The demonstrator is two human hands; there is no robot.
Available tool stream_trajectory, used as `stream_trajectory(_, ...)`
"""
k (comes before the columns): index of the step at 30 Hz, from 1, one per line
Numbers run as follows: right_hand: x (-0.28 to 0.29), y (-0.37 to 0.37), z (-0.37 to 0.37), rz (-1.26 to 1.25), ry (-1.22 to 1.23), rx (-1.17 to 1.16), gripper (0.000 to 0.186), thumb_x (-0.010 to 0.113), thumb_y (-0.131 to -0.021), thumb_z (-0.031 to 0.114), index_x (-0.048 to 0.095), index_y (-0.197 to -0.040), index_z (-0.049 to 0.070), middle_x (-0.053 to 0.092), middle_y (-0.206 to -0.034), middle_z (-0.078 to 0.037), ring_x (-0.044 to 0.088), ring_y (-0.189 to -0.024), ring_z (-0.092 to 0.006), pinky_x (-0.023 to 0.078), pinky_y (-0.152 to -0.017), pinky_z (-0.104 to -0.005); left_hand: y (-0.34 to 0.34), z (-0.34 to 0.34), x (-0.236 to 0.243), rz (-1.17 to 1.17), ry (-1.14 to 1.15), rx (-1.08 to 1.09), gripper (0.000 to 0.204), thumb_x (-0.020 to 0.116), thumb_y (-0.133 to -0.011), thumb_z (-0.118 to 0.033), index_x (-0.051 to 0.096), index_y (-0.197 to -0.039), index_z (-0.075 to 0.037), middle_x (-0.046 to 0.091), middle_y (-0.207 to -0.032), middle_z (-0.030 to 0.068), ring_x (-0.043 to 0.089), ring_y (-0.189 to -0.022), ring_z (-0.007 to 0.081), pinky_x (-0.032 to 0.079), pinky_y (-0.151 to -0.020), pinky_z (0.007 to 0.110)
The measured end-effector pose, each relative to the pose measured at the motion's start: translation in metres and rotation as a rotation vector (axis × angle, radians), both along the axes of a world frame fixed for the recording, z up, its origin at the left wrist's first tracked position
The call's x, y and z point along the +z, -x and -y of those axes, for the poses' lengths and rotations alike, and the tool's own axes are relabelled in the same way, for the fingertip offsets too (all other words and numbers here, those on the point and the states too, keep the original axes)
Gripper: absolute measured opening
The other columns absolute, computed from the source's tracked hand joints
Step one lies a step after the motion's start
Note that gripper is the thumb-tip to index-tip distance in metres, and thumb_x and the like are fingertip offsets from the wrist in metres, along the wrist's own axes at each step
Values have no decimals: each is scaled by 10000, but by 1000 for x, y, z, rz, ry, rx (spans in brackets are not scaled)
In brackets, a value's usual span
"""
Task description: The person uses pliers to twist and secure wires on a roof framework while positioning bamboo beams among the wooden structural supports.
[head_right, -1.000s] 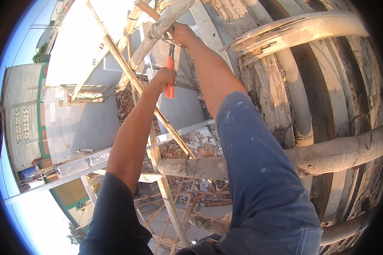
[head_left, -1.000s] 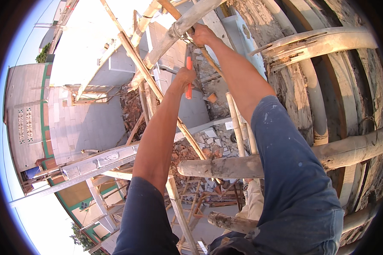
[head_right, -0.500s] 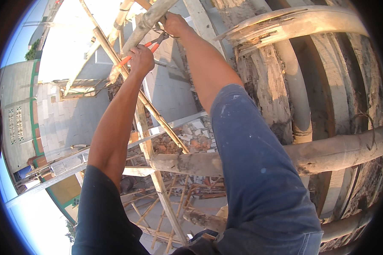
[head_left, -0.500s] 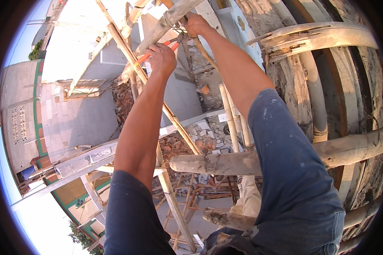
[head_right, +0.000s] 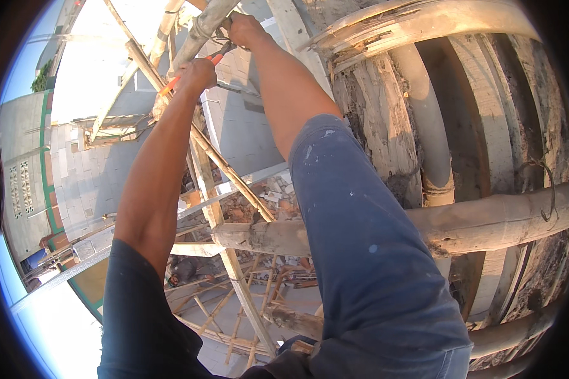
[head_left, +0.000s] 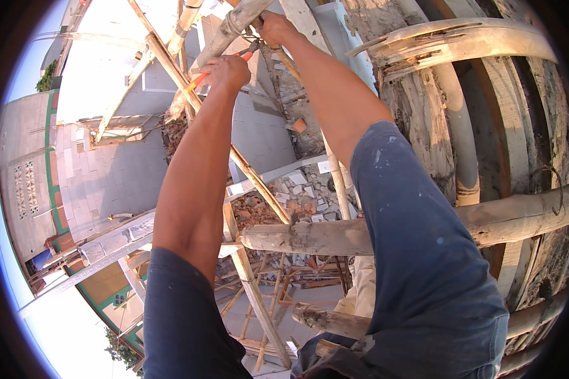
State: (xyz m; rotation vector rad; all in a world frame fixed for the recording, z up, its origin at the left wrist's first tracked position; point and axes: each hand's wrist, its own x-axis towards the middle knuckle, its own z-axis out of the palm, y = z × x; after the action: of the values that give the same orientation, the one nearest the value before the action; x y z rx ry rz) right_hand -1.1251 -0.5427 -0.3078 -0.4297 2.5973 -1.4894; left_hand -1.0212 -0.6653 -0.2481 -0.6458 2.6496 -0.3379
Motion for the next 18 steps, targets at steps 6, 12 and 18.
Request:
stream_trajectory(6, -7, 1, 1, -62, 41, -37, 439, 567, -1008, 421, 686, -1158, 26, 719, -1168, -256, 693, -1094, -416, 554, -927, -497, 7, -3, 12, 18, 25, 106, 839, 507, -1038, -536, 329, -1574, 85, 270, -1634, 295, 217, -1519, 539, 295, -1115, 769)
stream_trajectory(12, -5, 0, 4, -8, 72, -34, 454, 540, -1020, 429, 683, -1182, 30, 713, -1187, -260, 686, -1115, -419, 549, -954, -490, 27, -2, 1, 79, 52, 201, 832, 521, -1035, -540, 330, -1586, 54, 250, -1643, 276, 226, -1527, 503, 333, -1100, 754)
stream_trajectory(18, -1, -4, 8, -5, 64, -26, 459, 539, -1020, 434, 669, -1215, 39, 709, -1207, -256, 688, -1123, -412, 548, -959, -490, 18, 19, 0, -11, 120, 23, 713, 561, -1032, -405, 405, -1532, 79, 342, -1585, 287, 376, -1443, 497, 461, -992, 716)
